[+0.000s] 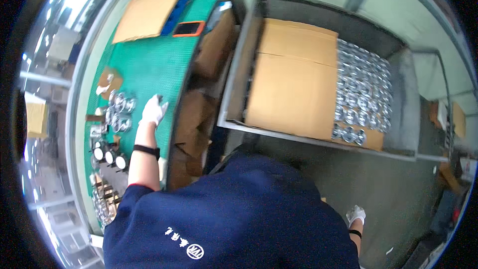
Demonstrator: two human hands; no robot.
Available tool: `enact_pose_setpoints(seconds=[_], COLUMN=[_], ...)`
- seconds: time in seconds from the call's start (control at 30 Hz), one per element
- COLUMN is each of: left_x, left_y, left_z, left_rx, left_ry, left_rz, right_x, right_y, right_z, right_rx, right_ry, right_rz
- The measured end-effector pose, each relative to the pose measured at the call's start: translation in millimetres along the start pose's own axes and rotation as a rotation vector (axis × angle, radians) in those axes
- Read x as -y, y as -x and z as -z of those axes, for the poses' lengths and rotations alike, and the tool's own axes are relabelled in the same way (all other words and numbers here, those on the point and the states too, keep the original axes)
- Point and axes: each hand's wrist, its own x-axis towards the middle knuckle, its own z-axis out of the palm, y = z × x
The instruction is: Inspect metal pistons using dial indicators on a measurement jig and pack them into a transport bin.
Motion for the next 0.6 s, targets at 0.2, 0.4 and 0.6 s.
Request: enact_pose_setpoints(seconds=[0.2, 0.4, 0.6], left_x=[88, 196, 305], left_y=[-99, -178, -205], left_z=[27, 59, 7], left_rx=[-0.232, -0.103, -0.158], left_ry=[-0.139, -0.363, -0.262], left_rz=[0.245, 0.392, 0.151], right_x=[72, 125, 81], right_y=[198, 319, 335], right_z=[-345, -345, -328], right_rx=[0.234, 0.231, 0.057], right_ry=[0.801, 0.587, 0.801], right_rz=[0.526, 0.613, 0.373])
